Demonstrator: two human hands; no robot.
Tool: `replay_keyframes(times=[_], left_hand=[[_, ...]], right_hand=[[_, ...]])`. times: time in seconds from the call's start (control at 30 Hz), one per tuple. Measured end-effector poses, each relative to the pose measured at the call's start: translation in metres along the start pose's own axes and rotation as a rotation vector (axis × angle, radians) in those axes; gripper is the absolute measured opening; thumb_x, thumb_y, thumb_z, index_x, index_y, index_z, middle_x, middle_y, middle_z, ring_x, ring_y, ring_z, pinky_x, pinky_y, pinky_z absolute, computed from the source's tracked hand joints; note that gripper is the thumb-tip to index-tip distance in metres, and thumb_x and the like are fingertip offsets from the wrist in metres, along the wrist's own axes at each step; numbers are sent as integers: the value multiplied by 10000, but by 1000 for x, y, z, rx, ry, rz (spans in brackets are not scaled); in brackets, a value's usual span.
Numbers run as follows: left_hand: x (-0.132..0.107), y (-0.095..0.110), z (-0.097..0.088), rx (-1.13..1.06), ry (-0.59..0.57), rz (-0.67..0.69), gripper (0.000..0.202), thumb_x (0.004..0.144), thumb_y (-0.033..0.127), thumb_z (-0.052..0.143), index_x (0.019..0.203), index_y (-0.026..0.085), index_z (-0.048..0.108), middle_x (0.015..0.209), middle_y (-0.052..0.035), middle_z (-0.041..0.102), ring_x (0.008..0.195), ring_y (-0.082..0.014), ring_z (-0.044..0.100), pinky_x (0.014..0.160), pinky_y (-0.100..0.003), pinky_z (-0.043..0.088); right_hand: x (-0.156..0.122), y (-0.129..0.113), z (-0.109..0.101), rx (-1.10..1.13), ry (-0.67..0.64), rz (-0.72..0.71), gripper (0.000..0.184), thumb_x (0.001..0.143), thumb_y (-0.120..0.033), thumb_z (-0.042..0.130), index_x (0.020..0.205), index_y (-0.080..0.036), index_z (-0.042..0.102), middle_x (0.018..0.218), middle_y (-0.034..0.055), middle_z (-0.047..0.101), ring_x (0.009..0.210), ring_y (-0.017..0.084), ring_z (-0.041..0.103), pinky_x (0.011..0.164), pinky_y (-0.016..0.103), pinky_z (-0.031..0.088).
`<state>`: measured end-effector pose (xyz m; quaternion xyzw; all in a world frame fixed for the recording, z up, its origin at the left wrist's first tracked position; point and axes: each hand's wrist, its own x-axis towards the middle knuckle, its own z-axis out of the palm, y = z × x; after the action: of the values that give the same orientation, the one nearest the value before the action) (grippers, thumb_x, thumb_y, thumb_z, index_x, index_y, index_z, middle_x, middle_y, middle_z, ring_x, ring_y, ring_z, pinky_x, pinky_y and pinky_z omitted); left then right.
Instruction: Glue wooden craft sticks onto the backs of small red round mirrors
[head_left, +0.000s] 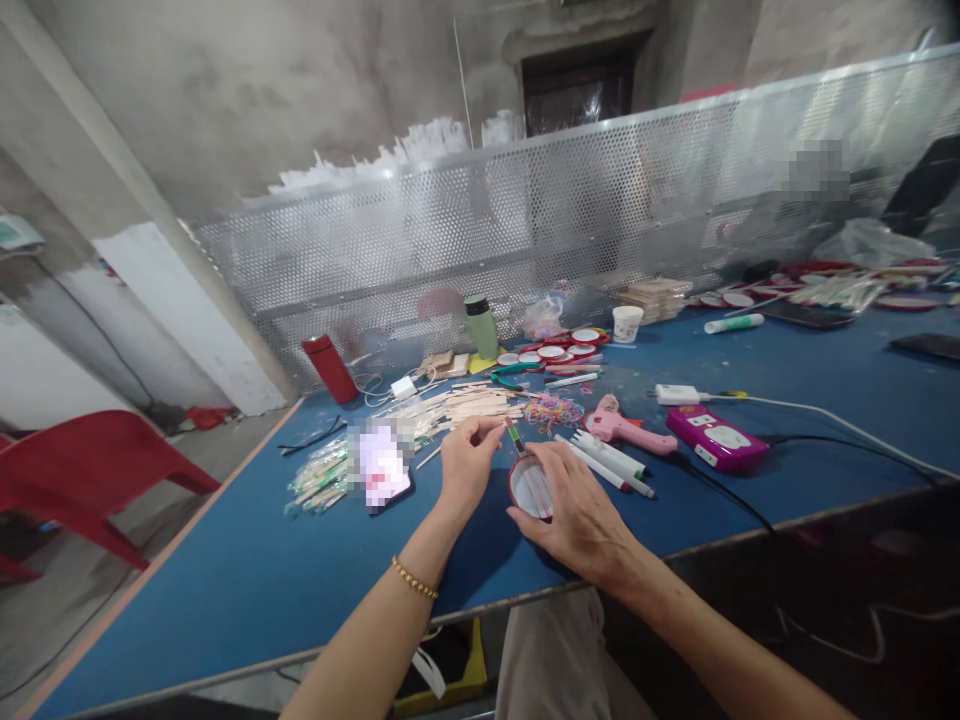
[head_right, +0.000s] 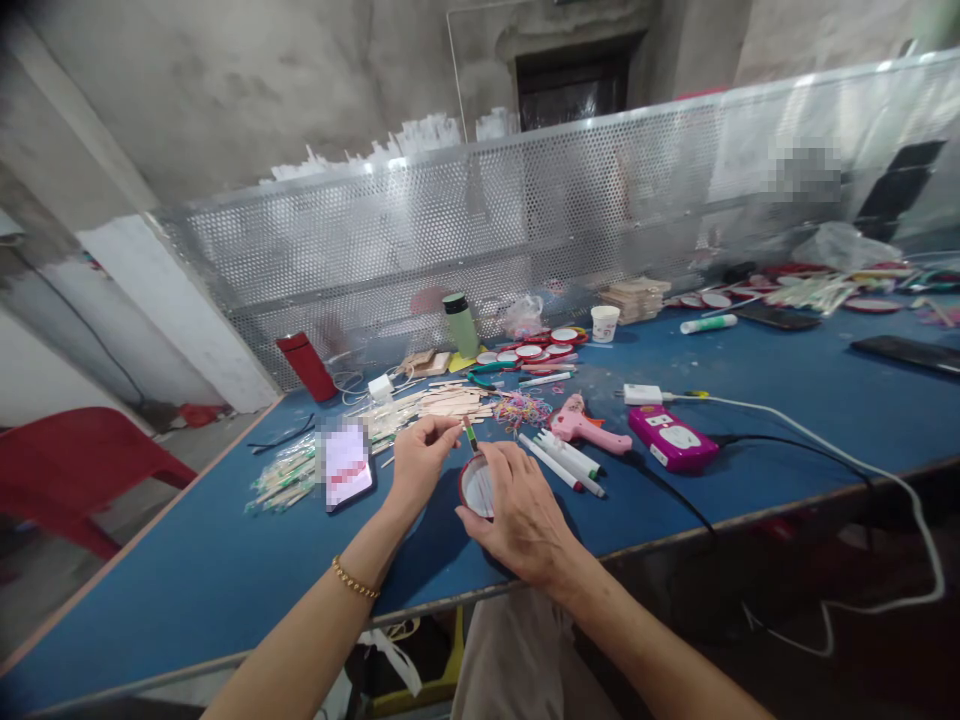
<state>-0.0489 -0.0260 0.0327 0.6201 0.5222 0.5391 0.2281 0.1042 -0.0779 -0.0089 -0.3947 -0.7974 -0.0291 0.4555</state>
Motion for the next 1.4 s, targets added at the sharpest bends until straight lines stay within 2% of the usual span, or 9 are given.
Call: replay_keyframes(times=[0.33, 0.63, 0.9, 1.4], left_hand=[[0, -1, 0, -11, -12, -3, 141, 737, 272, 641, 770, 160, 719, 583, 3, 663, 543, -128, 584, 564, -239, 437], [0, -2, 0, -15, -16, -15, 159, 740, 283, 641, 792, 157, 722, 578, 3, 655, 540, -129, 576, 560, -240, 429], [0, 0, 0, -17, -25, -19, 164, 745, 281, 634, 798, 155, 724, 575, 6, 649, 540, -129, 573, 563, -238, 430], [0, -1, 0, -59, -26, -27, 186, 732, 314, 639, 812, 163, 714, 608, 0, 669, 555, -134, 593, 574, -247, 444]], right_hand=[[0, 0, -1, 10, 8, -4, 650, 767, -241, 699, 1330, -137, 392, 1199, 183, 551, 1131, 335, 548, 929, 523, 516], [0, 0, 0, 26, 1, 10, 645, 795, -250, 664, 1360, -181, 361, 1210, 171, 550, 1135, 344, 554, 922, 552, 511], [-1, 0, -1, -3, 15, 1, 662, 773, -243, 692, 1348, -147, 377, 1204, 180, 548, 1134, 336, 546, 928, 524, 518], [-1, -1, -1, -7, 26, 3, 655, 782, -252, 671, 1355, -160, 367, 1198, 179, 551, 1133, 341, 551, 923, 536, 517]])
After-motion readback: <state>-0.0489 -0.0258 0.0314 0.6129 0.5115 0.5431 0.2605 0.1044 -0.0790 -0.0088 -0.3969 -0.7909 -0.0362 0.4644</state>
